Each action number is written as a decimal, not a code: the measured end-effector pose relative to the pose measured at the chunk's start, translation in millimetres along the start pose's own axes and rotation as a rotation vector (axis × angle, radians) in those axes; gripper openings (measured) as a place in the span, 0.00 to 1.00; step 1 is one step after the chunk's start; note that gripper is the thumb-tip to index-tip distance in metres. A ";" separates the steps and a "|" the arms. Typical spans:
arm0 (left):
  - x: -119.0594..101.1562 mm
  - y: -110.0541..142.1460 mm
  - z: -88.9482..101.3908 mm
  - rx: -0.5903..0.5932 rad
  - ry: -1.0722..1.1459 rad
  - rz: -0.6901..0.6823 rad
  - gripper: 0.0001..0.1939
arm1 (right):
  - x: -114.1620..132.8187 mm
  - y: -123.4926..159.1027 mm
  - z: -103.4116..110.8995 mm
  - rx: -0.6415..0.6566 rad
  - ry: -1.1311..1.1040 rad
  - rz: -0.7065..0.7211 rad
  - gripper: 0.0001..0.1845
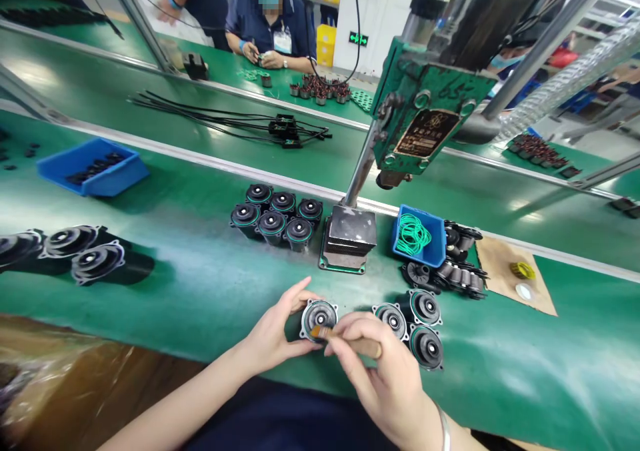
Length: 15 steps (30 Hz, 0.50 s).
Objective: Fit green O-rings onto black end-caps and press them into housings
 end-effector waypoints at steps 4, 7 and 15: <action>2.0 0.3 -0.7 0.007 -0.015 0.013 0.54 | 0.2 -18.4 -9.2 -0.020 0.103 0.074 0.08; 2.4 0.3 -0.4 0.007 -0.023 0.023 0.54 | -3.7 -25.0 -25.2 0.092 0.179 0.121 0.05; -1.9 -1.0 1.2 0.012 -0.061 0.013 0.52 | 7.4 -30.1 -46.0 0.291 0.245 0.217 0.06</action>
Point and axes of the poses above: each hand's wrist, its own y-axis away from the middle knuckle, its own z-axis out of the back of the hand, x = y × z, the point moved 8 cm from there along -y, towards the middle knuckle, and after that the axes turned 1 degree about -z, right-handed, at the moved point
